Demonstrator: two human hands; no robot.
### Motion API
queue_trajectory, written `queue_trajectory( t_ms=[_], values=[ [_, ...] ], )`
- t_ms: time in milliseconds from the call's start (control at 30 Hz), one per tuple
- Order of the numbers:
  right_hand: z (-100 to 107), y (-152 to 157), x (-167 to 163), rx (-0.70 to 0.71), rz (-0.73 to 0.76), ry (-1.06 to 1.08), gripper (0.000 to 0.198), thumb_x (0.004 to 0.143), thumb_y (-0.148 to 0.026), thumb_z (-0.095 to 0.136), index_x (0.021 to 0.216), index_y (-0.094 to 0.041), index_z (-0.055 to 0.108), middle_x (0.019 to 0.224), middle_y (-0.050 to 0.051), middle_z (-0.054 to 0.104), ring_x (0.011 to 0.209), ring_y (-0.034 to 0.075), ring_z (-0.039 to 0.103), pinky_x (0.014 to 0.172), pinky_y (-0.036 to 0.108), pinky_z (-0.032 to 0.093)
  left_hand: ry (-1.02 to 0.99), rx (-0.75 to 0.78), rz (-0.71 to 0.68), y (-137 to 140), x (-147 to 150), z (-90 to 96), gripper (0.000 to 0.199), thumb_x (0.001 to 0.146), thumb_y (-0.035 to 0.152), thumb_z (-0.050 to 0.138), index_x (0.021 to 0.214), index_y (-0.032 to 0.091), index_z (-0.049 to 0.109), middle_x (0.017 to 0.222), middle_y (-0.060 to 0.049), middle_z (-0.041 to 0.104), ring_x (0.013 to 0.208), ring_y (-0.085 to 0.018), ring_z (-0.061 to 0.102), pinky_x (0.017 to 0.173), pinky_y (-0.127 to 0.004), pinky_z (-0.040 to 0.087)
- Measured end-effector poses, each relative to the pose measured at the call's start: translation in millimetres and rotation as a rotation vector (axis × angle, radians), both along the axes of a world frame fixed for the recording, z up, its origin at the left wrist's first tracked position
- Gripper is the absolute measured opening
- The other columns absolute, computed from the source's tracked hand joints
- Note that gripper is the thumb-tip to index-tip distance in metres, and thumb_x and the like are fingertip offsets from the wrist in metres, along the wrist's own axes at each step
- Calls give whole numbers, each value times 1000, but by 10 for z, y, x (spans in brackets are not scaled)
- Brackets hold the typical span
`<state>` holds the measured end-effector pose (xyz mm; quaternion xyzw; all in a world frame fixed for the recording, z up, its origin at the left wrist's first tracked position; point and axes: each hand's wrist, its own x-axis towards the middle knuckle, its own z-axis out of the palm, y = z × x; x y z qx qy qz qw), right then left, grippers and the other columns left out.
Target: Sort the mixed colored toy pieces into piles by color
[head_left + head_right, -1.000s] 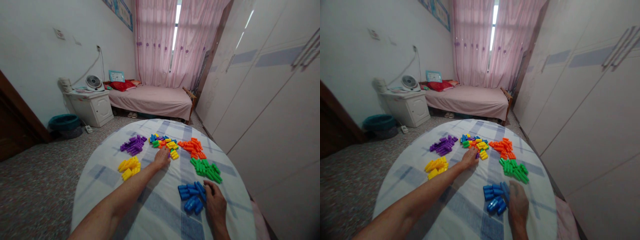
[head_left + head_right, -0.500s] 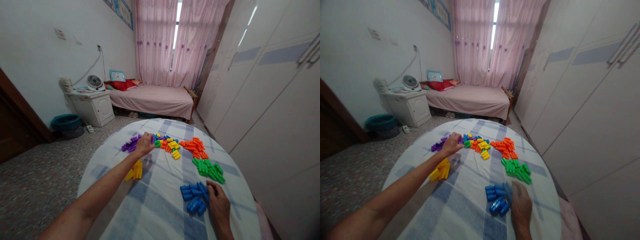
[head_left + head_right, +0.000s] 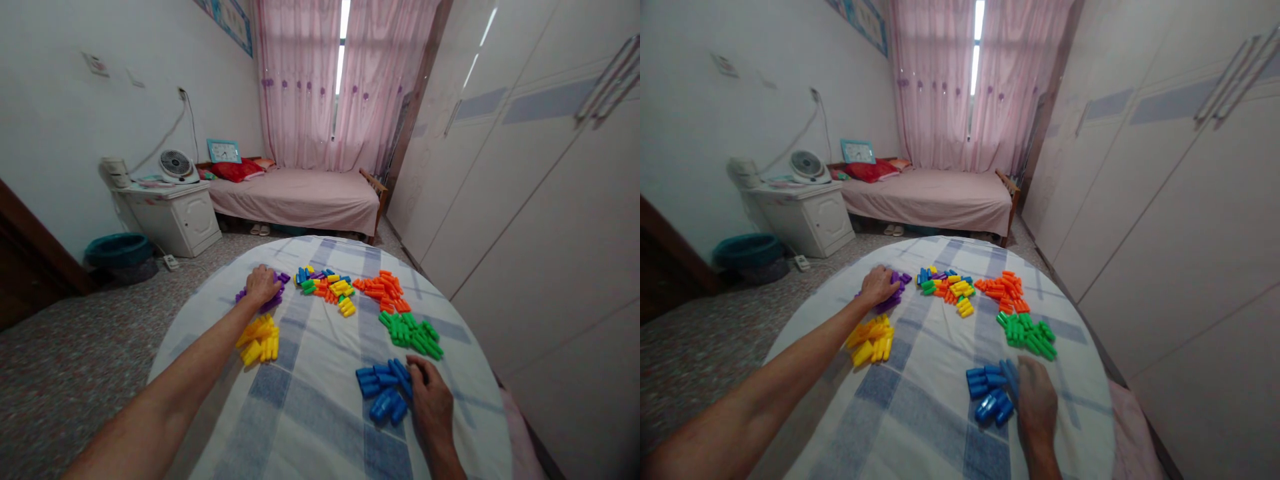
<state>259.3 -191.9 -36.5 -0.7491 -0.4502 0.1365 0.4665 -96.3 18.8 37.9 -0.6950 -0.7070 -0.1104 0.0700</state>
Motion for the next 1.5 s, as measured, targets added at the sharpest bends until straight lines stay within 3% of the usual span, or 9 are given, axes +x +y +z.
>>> queue_trajectory(
  t_ms=[100, 300, 433, 733, 900, 967, 1100, 1300, 1500],
  values=[
    [7, 4, -1, 5, 1, -1, 40, 78, -45, 44, 93, -17, 67, 96, 7, 68, 91, 26, 62, 87, 42, 45, -75, 83, -159, -82, 276, 44, 26, 82, 28, 49, 101, 16, 62, 107, -12, 58, 103, -25, 53, 88, -35, 44],
    [-16, 9, 19, -30, -23, -27, 42, 76, -46, 43, 94, -18, 68, 97, 8, 69, 90, 26, 63, 83, 39, 46, -216, -35, -608, -371, 1127, -118, 23, 83, 24, 51, 103, 20, 61, 109, -8, 58, 104, -20, 53, 91, -32, 43],
    [-30, 2, 31, -45, -6, -31, 43, 77, -48, 42, 95, -18, 67, 100, 9, 68, 92, 27, 61, 84, 39, 45, -129, -76, -618, -515, 1586, -293, 42, 82, 28, 53, 122, 22, 50, 120, -11, 52, 107, -24, 51, 88, -37, 45],
    [-38, -5, 56, -56, 5, -37, 46, 77, -50, 42, 98, -18, 67, 104, 11, 67, 93, 28, 60, 85, 38, 44, -109, -138, -516, -592, 1851, -360, 31, 84, 15, 41, 108, 18, 59, 112, -15, 55, 102, -25, 54, 80, -38, 47],
    [-31, -8, 51, -60, -5, -33, 44, 77, -50, 42, 97, -19, 67, 102, 9, 68, 92, 27, 60, 84, 37, 44, -142, -113, -559, -786, 1584, -229, 29, 81, 22, 49, 108, 20, 58, 110, -12, 56, 97, -23, 56, 81, -35, 47],
    [-31, -6, 48, -59, -4, -35, 44, 77, -49, 42, 98, -19, 66, 103, 9, 67, 93, 27, 60, 84, 37, 44, -222, -12, -553, -893, 1318, -162, 31, 81, 26, 51, 111, 22, 57, 111, -10, 56, 98, -22, 56, 84, -34, 47],
    [-28, 2, 44, -60, 2, -37, 44, 76, -48, 42, 98, -18, 66, 103, 10, 67, 94, 27, 60, 85, 38, 43, -372, 152, -374, -1063, 579, -110, 34, 80, 25, 51, 114, 22, 55, 111, -7, 59, 104, -20, 55, 94, -32, 43],
    [-28, -5, 38, -82, -9, -47, 42, 77, -46, 42, 99, -19, 66, 101, 9, 67, 91, 28, 61, 81, 40, 44, -463, 136, -40, -1130, -317, -319, 35, 81, 28, 49, 114, 19, 56, 115, -7, 61, 107, -20, 56, 97, -32, 43],
    [-54, 10, 48, -46, 8, -59, 43, 75, -48, 43, 95, -18, 67, 102, 9, 68, 92, 27, 61, 84, 39, 44, -552, 10, -40, -1081, -479, -589, 38, 88, 34, 37, 109, 13, 60, 112, -10, 64, 106, -21, 59, 94, -33, 45]
  ],
)
